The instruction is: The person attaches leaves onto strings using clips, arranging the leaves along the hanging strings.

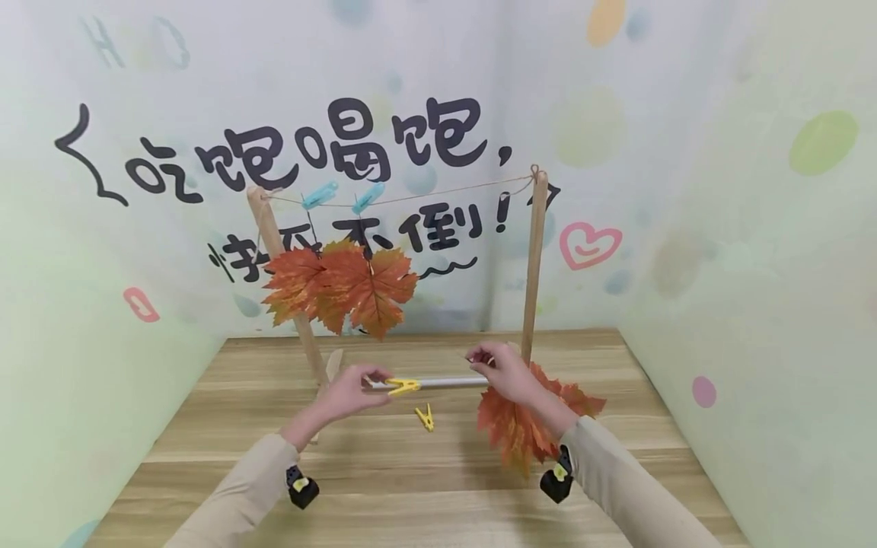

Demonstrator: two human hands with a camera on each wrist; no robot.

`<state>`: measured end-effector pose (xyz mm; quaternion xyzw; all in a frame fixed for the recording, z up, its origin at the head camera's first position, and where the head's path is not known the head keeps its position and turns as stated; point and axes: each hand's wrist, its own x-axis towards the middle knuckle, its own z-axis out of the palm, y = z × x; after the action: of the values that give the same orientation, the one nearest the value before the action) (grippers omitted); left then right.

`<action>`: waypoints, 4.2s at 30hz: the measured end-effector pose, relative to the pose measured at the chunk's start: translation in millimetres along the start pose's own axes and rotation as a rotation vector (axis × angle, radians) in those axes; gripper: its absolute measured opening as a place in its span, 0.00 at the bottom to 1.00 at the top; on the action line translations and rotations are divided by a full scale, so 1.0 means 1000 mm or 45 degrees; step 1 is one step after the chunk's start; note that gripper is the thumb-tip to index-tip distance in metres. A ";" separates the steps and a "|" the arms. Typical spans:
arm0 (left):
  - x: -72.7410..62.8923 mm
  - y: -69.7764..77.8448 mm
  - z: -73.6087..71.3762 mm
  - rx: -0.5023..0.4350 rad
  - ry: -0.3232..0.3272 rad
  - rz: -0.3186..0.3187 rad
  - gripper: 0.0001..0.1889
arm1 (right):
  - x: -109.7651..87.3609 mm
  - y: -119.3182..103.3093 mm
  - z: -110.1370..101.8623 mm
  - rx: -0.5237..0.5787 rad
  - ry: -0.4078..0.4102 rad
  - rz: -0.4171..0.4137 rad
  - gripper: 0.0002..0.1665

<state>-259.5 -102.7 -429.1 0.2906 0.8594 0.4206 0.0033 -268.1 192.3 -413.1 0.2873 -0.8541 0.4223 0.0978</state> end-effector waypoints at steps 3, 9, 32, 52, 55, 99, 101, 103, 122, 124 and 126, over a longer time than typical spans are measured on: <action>0.009 0.016 -0.021 0.075 0.041 0.019 0.14 | 0.010 -0.007 -0.004 0.006 0.051 -0.015 0.06; 0.028 0.048 -0.060 0.175 0.188 0.068 0.16 | 0.029 -0.023 -0.012 0.033 0.110 -0.004 0.06; 0.068 0.116 -0.139 0.193 0.453 0.162 0.16 | 0.088 -0.074 -0.036 0.146 0.278 0.141 0.07; 0.118 0.158 -0.174 0.204 0.664 0.140 0.18 | 0.150 -0.105 -0.048 0.244 0.530 0.065 0.11; 0.125 0.159 -0.173 0.176 0.654 0.112 0.18 | 0.155 -0.108 -0.048 0.309 0.569 0.128 0.10; 0.154 0.164 -0.156 0.698 0.641 0.111 0.14 | 0.171 -0.105 -0.044 0.396 0.692 0.244 0.12; 0.155 0.164 -0.155 0.707 0.649 0.117 0.14 | 0.171 -0.105 -0.044 0.390 0.692 0.239 0.12; 0.157 0.164 -0.154 0.718 0.642 0.114 0.13 | 0.171 -0.104 -0.044 0.381 0.691 0.233 0.12; 0.159 0.164 -0.145 0.845 0.670 0.177 0.12 | 0.171 -0.107 -0.042 0.364 0.664 0.240 0.12; 0.159 0.163 -0.144 0.836 0.679 0.183 0.12 | 0.171 -0.107 -0.041 0.370 0.666 0.247 0.11; 0.160 0.162 -0.144 0.834 0.685 0.180 0.12 | 0.171 -0.106 -0.041 0.373 0.667 0.251 0.11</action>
<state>-347.7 -49.2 -180.3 0.2145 0.8958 0.1857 -0.3422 -349.5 103.9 -246.7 0.0958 -0.7538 0.6078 0.2306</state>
